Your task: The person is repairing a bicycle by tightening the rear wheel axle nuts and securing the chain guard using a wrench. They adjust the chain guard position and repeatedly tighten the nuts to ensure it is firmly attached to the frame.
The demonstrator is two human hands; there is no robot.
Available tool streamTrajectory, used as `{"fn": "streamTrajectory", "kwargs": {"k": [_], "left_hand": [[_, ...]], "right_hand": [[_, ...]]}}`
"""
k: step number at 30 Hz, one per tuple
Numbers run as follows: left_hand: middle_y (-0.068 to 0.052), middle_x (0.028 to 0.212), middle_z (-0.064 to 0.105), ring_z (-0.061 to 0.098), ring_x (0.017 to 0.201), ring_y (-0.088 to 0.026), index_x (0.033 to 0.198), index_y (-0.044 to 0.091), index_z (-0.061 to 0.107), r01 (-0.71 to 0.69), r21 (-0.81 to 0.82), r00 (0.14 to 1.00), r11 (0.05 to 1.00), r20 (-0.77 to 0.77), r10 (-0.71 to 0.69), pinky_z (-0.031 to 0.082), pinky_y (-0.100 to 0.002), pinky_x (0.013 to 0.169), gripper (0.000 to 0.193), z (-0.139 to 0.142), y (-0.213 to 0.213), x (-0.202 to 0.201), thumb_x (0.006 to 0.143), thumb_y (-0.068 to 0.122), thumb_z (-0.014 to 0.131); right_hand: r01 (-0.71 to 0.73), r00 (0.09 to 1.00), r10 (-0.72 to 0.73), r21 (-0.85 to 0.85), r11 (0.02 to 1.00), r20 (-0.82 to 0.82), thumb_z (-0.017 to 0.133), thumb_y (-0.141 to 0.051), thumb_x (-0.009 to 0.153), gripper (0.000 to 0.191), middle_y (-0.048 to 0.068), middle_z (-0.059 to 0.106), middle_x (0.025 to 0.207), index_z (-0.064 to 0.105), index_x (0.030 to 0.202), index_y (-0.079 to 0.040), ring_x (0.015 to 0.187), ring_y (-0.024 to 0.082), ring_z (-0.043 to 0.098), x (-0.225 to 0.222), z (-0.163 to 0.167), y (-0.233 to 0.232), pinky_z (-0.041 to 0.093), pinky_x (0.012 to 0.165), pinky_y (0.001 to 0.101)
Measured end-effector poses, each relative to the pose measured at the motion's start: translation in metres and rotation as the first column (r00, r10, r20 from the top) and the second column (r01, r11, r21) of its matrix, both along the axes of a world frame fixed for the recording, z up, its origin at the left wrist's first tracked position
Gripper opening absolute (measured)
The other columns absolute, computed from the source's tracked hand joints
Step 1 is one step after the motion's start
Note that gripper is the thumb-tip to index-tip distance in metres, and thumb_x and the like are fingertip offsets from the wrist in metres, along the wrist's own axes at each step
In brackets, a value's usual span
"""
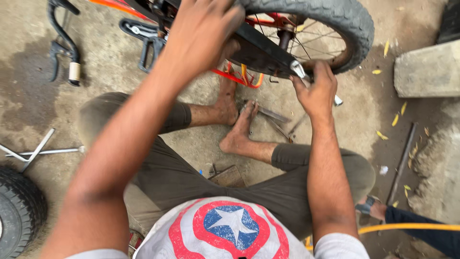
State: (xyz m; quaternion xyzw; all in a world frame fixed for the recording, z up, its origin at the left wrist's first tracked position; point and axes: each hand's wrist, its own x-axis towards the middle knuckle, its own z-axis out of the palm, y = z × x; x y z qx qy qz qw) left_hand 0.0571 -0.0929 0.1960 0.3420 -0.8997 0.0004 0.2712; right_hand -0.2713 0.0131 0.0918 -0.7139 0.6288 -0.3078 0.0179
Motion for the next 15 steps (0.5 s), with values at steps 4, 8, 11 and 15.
{"fn": "streamTrajectory", "kwargs": {"k": [4, 8, 11, 15], "left_hand": [[-0.021, 0.148, 0.053, 0.047, 0.141, -0.047, 0.117, 0.005, 0.062, -0.200, 0.047, 0.918, 0.979, -0.339, 0.204, 0.037, -0.054, 0.117, 0.043, -0.025, 0.063, 0.042, 0.084, 0.010, 0.089], [-0.037, 0.137, 0.051, 0.051, 0.121, -0.054, 0.138, -0.006, 0.051, -0.468, 0.292, 0.802, 0.834, -0.255, 0.540, 0.043, -0.056, 0.101, 0.076, -0.096, 0.075, 0.069, 0.075, 0.017, 0.087], [-0.033, 0.112, 0.065, 0.063, 0.103, -0.051, 0.136, -0.006, 0.050, -0.467, 0.566, 0.709, 0.680, -0.220, 0.670, 0.051, -0.054, 0.088, 0.061, -0.132, 0.062, 0.068, 0.087, 0.016, 0.080], [-0.032, 0.102, 0.068, 0.067, 0.090, -0.052, 0.129, -0.009, 0.055, -0.425, 0.440, 0.719, 0.791, -0.367, 0.590, 0.055, -0.053, 0.079, 0.050, -0.156, 0.050, 0.080, 0.089, 0.010, 0.078]], "right_hand": [[0.106, 0.978, -0.107, 0.017, 0.994, 0.181, 0.085, -0.008, 0.087, 0.037, 0.017, 0.073, 0.107, 0.066, 0.118, 0.000, 0.094, 0.032, 0.074, 0.004, -0.004, -0.005, 0.057, 0.078, 0.0384], [0.046, 0.992, -0.041, -0.037, 0.998, 0.116, 0.091, -0.013, 0.083, 0.051, 0.021, 0.072, 0.115, 0.066, 0.125, 0.002, 0.103, 0.035, 0.072, 0.002, -0.014, -0.013, 0.056, 0.087, 0.0409], [-0.012, 0.991, 0.012, -0.001, 1.000, 0.136, 0.091, -0.013, 0.085, 0.050, 0.022, 0.072, 0.121, 0.066, 0.125, 0.004, 0.108, 0.035, 0.072, -0.004, -0.016, -0.017, 0.057, 0.093, 0.0399], [-0.013, 0.990, 0.011, 0.008, 1.000, 0.143, 0.088, -0.009, 0.088, 0.046, 0.023, 0.071, 0.127, 0.069, 0.126, 0.005, 0.116, 0.036, 0.072, -0.010, -0.020, -0.018, 0.056, 0.100, 0.0397]]}}
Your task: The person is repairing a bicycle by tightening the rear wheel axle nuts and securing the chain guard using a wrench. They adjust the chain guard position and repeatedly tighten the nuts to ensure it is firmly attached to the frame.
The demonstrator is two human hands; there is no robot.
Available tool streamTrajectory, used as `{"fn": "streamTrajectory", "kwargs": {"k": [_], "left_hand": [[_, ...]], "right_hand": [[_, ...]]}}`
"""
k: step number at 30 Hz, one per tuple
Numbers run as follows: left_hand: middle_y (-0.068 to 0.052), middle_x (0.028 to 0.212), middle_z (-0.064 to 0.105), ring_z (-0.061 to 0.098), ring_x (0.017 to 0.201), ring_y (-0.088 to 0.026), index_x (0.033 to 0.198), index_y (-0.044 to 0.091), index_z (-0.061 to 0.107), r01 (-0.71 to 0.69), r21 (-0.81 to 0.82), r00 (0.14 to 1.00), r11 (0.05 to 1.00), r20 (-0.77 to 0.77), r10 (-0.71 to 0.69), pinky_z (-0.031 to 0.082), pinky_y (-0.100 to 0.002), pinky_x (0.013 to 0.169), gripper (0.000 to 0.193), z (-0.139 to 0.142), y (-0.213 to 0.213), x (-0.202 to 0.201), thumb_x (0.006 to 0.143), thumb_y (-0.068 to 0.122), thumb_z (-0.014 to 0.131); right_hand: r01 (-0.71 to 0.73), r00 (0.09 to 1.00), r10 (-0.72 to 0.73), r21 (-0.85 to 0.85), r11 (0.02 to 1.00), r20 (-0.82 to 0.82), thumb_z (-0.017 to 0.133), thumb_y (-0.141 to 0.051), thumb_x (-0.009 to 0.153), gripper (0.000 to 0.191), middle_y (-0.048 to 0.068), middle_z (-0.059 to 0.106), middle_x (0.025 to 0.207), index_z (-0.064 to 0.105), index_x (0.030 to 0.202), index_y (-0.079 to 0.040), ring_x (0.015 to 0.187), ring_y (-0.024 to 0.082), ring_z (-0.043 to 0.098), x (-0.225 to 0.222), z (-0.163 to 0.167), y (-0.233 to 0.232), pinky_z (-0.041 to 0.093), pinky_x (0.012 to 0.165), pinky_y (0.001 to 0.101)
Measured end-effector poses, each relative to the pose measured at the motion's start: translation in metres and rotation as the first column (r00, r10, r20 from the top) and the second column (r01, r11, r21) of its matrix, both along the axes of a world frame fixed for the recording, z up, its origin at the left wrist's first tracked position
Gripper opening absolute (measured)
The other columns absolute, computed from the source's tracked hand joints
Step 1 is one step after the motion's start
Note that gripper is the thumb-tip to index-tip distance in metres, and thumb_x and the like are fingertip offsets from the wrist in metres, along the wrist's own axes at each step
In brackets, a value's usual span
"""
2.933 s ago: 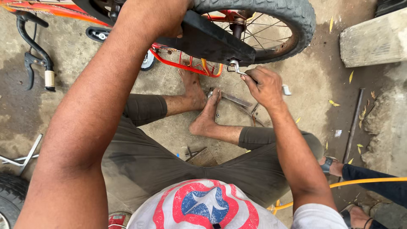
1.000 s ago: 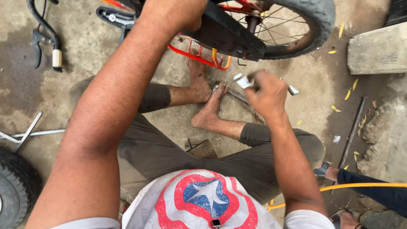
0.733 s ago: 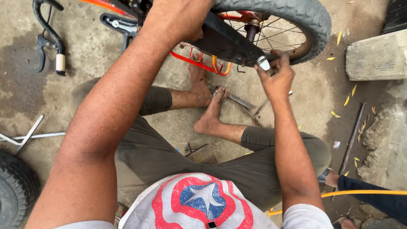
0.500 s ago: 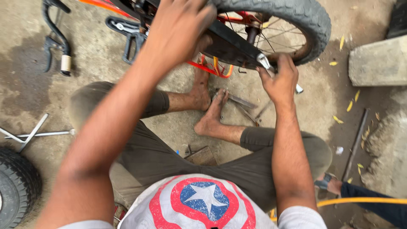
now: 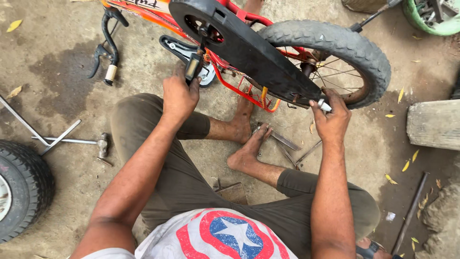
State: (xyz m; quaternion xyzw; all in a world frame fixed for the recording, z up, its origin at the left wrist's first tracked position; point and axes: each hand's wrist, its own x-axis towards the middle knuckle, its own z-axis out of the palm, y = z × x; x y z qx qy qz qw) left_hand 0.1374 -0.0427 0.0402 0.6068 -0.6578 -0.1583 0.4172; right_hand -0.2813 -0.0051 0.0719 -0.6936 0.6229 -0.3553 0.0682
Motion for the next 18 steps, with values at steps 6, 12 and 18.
{"fn": "streamTrajectory", "kwargs": {"k": [6, 12, 18], "left_hand": [[-0.030, 0.091, 0.070, 0.067, 0.087, -0.050, 0.121, -0.008, 0.060, -0.004, 0.115, 0.998, 0.993, -0.063, 0.011, 0.053, -0.052, 0.074, 0.045, -0.025, -0.006, 0.017, 0.086, 0.013, 0.081], [-0.017, 0.084, 0.070, 0.073, 0.077, -0.032, 0.137, -0.001, 0.056, 0.123, 0.137, 0.934, 0.983, -0.350, -0.068, 0.058, -0.044, 0.074, 0.048, 0.116, 0.011, -0.061, 0.099, 0.023, 0.073], [-0.016, 0.096, 0.071, 0.075, 0.068, -0.017, 0.125, -0.009, 0.055, 0.277, 0.141, 0.793, 0.951, -0.592, -0.143, 0.060, -0.030, 0.059, 0.033, 0.178, -0.017, 0.046, 0.109, 0.016, 0.070]], "right_hand": [[0.000, 0.999, 0.001, 0.028, 1.000, -0.048, 0.091, -0.008, 0.088, 0.050, 0.026, 0.070, 0.132, 0.070, 0.131, 0.005, 0.124, 0.037, 0.069, -0.010, -0.009, 0.002, 0.055, 0.105, 0.0416], [0.016, 0.999, -0.012, 0.124, 0.992, -0.034, 0.091, -0.009, 0.084, 0.050, 0.026, 0.069, 0.129, 0.070, 0.127, 0.005, 0.121, 0.035, 0.070, -0.017, -0.010, -0.003, 0.055, 0.102, 0.0404], [-0.025, 0.997, 0.019, 0.085, 0.996, 0.076, 0.089, -0.007, 0.093, 0.042, 0.020, 0.073, 0.127, 0.070, 0.128, 0.006, 0.115, 0.033, 0.072, -0.012, -0.008, 0.001, 0.056, 0.100, 0.0395]]}}
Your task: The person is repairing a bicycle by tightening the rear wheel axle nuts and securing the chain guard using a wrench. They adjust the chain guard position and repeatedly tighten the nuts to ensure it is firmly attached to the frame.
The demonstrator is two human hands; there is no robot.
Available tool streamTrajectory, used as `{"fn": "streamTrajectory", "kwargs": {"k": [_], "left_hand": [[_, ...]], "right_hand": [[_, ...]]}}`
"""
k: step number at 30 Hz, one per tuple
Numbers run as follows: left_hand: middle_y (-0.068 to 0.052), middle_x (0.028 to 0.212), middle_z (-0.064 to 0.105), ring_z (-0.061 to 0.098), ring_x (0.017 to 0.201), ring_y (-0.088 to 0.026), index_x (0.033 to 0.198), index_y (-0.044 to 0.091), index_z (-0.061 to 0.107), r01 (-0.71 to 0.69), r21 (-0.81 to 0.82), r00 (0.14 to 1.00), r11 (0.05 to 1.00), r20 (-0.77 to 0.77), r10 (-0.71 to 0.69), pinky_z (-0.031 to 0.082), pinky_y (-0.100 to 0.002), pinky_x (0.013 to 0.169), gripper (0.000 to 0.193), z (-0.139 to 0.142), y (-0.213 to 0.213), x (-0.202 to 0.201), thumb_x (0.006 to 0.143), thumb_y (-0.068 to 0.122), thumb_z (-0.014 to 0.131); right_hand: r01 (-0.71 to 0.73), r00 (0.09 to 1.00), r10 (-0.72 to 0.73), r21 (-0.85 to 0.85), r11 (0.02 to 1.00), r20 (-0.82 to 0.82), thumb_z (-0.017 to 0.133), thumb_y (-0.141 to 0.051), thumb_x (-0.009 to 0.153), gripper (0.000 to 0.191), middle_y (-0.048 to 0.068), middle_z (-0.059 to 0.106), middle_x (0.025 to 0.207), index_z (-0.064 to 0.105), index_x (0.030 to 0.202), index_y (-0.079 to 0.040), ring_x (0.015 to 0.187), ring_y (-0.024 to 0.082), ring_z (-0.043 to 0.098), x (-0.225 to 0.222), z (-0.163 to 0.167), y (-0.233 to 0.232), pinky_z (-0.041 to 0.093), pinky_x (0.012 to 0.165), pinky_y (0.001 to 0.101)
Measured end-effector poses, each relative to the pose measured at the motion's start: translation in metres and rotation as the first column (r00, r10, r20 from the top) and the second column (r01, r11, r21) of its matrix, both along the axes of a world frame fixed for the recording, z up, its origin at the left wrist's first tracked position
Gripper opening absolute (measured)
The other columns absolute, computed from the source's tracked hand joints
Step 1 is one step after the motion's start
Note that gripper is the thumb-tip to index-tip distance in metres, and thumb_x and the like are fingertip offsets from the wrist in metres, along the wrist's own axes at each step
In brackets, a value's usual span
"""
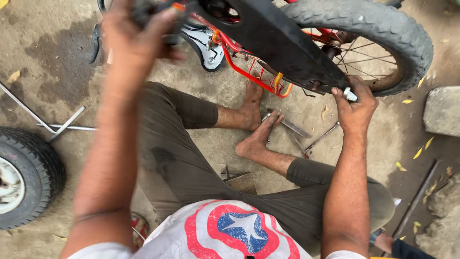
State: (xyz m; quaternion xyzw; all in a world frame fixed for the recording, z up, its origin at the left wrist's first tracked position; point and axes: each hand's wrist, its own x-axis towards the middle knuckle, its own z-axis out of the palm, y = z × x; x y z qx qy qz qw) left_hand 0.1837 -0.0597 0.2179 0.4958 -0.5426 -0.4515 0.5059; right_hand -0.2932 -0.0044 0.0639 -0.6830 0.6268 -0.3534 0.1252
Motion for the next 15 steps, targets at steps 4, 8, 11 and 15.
{"fn": "streamTrajectory", "kwargs": {"k": [4, 8, 11, 15], "left_hand": [[-0.014, 0.099, 0.071, 0.081, 0.075, -0.019, 0.115, -0.009, 0.050, -0.100, 0.078, 0.993, 0.992, 0.077, 0.094, 0.064, -0.033, 0.060, 0.036, -0.138, -0.005, 0.034, 0.098, 0.013, 0.072], [-0.024, 0.096, 0.070, 0.070, 0.084, -0.043, 0.124, -0.010, 0.057, -0.170, -0.509, 0.509, 0.844, 0.688, 0.518, 0.055, -0.049, 0.073, 0.045, -0.199, -0.007, 0.020, 0.096, 0.015, 0.081], [-0.022, 0.093, 0.074, 0.073, 0.084, -0.040, 0.119, -0.007, 0.066, -0.216, -0.093, 0.762, 0.972, 0.606, 0.228, 0.055, -0.050, 0.076, 0.039, -0.183, -0.001, -0.007, 0.101, 0.024, 0.081], [-0.017, 0.090, 0.071, 0.072, 0.066, -0.024, 0.117, -0.004, 0.052, -0.151, -0.025, 0.983, 0.988, 0.102, 0.153, 0.060, -0.039, 0.058, 0.038, -0.191, 0.016, -0.045, 0.093, 0.011, 0.077]], "right_hand": [[0.007, 1.000, -0.007, 0.021, 1.000, 0.025, 0.090, -0.008, 0.086, 0.044, 0.020, 0.073, 0.120, 0.072, 0.123, 0.005, 0.107, 0.032, 0.073, 0.000, -0.001, 0.007, 0.057, 0.094, 0.0387], [0.024, 1.000, -0.024, -0.007, 1.000, 0.001, 0.093, -0.011, 0.087, 0.044, 0.021, 0.073, 0.121, 0.072, 0.123, 0.005, 0.107, 0.032, 0.073, -0.004, -0.006, 0.005, 0.056, 0.094, 0.0385], [0.040, 0.999, -0.040, 0.015, 0.999, 0.002, 0.094, -0.015, 0.087, 0.046, 0.020, 0.074, 0.118, 0.073, 0.123, 0.003, 0.105, 0.032, 0.072, -0.007, -0.008, 0.001, 0.056, 0.093, 0.0388], [0.029, 1.000, -0.029, -0.009, 1.000, 0.011, 0.095, -0.018, 0.080, 0.050, 0.021, 0.073, 0.118, 0.073, 0.120, 0.002, 0.107, 0.033, 0.073, -0.009, 0.000, -0.001, 0.056, 0.094, 0.0401]]}}
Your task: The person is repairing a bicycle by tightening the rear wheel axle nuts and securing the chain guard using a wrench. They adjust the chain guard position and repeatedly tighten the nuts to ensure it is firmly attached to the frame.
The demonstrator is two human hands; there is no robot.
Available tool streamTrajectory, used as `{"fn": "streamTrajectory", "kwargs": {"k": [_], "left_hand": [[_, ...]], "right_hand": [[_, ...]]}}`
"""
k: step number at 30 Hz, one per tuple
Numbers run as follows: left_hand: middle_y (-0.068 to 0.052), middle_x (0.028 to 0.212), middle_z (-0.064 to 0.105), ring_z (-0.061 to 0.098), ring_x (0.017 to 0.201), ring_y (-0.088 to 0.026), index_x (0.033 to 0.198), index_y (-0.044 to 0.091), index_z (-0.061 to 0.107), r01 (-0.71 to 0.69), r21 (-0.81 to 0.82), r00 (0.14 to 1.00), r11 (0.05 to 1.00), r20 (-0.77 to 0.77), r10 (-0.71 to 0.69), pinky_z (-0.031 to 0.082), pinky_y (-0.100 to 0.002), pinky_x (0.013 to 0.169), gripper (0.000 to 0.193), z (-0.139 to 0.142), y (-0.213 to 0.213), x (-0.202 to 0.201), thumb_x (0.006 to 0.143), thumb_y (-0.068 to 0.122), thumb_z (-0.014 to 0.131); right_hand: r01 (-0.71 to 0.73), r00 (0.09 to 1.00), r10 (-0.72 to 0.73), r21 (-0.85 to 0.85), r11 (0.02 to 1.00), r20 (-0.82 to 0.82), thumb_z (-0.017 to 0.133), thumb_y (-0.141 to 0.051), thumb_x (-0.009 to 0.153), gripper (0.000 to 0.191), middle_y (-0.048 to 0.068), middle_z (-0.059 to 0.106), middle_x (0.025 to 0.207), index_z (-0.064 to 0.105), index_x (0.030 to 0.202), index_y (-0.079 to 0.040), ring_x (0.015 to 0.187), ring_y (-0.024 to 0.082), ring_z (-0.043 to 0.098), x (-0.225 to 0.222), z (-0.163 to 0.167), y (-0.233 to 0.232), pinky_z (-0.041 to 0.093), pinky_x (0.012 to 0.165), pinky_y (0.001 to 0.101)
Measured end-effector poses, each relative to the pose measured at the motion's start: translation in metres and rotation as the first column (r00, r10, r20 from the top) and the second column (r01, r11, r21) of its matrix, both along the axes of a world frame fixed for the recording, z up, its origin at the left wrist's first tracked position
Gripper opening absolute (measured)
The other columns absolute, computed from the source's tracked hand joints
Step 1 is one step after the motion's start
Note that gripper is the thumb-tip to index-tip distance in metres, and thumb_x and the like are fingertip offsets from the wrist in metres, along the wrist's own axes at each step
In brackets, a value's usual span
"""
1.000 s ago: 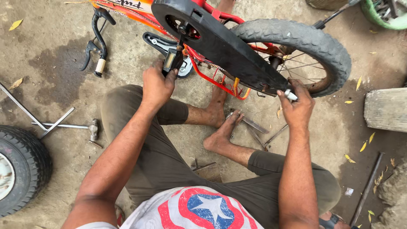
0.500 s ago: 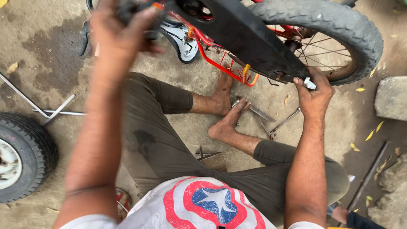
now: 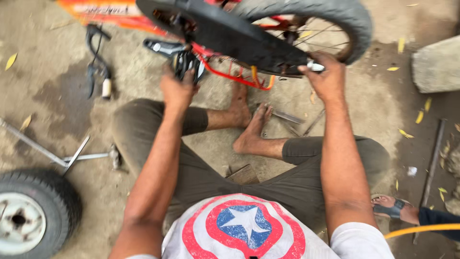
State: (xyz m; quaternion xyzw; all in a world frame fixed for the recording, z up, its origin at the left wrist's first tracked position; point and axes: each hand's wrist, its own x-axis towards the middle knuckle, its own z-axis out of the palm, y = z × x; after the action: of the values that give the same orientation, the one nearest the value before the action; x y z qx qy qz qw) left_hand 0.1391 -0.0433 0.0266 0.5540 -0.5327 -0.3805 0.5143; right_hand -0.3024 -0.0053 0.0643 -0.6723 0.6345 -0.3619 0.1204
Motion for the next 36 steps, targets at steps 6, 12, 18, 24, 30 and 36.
{"fn": "streamTrajectory", "kwargs": {"k": [6, 12, 18, 24, 30, 36], "left_hand": [[-0.018, 0.087, 0.070, 0.068, 0.053, -0.020, 0.119, -0.005, 0.050, 0.112, 0.343, 0.979, 0.933, -0.200, -0.044, 0.053, -0.032, 0.041, 0.032, 0.022, 0.025, -0.023, 0.098, 0.006, 0.071], [-0.008, 0.091, 0.076, 0.075, 0.076, -0.015, 0.125, 0.003, 0.063, 0.044, 0.452, 0.981, 0.891, -0.188, 0.048, 0.057, -0.020, 0.069, 0.050, 0.196, 0.040, -0.032, 0.099, 0.046, 0.061], [-0.007, 0.114, 0.065, 0.066, 0.087, -0.012, 0.133, -0.001, 0.050, 0.086, 0.072, 0.996, 0.994, 0.025, -0.088, 0.056, -0.027, 0.070, 0.040, 0.116, -0.003, 0.056, 0.102, 0.006, 0.075], [-0.008, 0.114, 0.065, 0.065, 0.088, -0.015, 0.132, -0.003, 0.051, 0.205, -0.139, 0.958, 0.969, 0.229, -0.170, 0.055, -0.029, 0.072, 0.040, 0.043, 0.036, -0.103, 0.101, 0.008, 0.075], [-0.010, 0.114, 0.065, 0.065, 0.090, -0.018, 0.131, -0.004, 0.052, 0.449, 0.126, 0.824, 0.885, 0.326, -0.464, 0.054, -0.032, 0.074, 0.040, -0.020, 0.082, -0.258, 0.101, 0.010, 0.076], [-0.012, 0.114, 0.066, 0.064, 0.091, -0.021, 0.130, -0.005, 0.053, 0.439, 0.143, 0.817, 0.887, 0.347, -0.461, 0.054, -0.034, 0.076, 0.041, -0.047, 0.077, -0.250, 0.100, 0.012, 0.076]], "right_hand": [[-0.026, 0.997, 0.023, -0.031, 0.999, -0.078, 0.093, -0.014, 0.081, 0.050, 0.023, 0.072, 0.125, 0.074, 0.125, 0.001, 0.114, 0.037, 0.071, 0.005, 0.009, 0.003, 0.055, 0.098, 0.0420], [-0.038, 0.999, 0.040, 0.057, 0.998, -0.035, 0.090, -0.010, 0.093, 0.041, 0.019, 0.073, 0.121, 0.072, 0.129, 0.000, 0.113, 0.033, 0.074, -0.003, -0.001, 0.001, 0.057, 0.096, 0.0380], [0.072, 0.976, -0.071, 0.002, 0.997, 0.206, 0.093, -0.028, 0.077, 0.049, 0.016, 0.075, 0.111, 0.074, 0.114, -0.004, 0.102, 0.032, 0.072, 0.005, -0.015, -0.002, 0.057, 0.090, 0.0406], [0.070, 0.997, -0.071, 0.011, 0.997, 0.042, 0.088, -0.049, 0.070, 0.056, 0.008, 0.073, 0.109, 0.076, 0.110, -0.012, 0.098, 0.031, 0.072, 0.000, -0.002, 0.001, 0.057, 0.083, 0.0407], [0.143, 0.987, -0.149, 0.091, 0.986, 0.066, 0.083, -0.056, 0.073, 0.058, 0.004, 0.071, 0.123, 0.074, 0.115, -0.017, 0.102, 0.029, 0.073, 0.002, 0.016, 0.015, 0.058, 0.084, 0.0414], [0.161, 0.986, -0.164, 0.100, 0.982, 0.023, 0.082, -0.055, 0.072, 0.059, 0.003, 0.070, 0.126, 0.074, 0.118, -0.018, 0.104, 0.029, 0.073, -0.006, 0.015, 0.012, 0.059, 0.085, 0.0412]]}}
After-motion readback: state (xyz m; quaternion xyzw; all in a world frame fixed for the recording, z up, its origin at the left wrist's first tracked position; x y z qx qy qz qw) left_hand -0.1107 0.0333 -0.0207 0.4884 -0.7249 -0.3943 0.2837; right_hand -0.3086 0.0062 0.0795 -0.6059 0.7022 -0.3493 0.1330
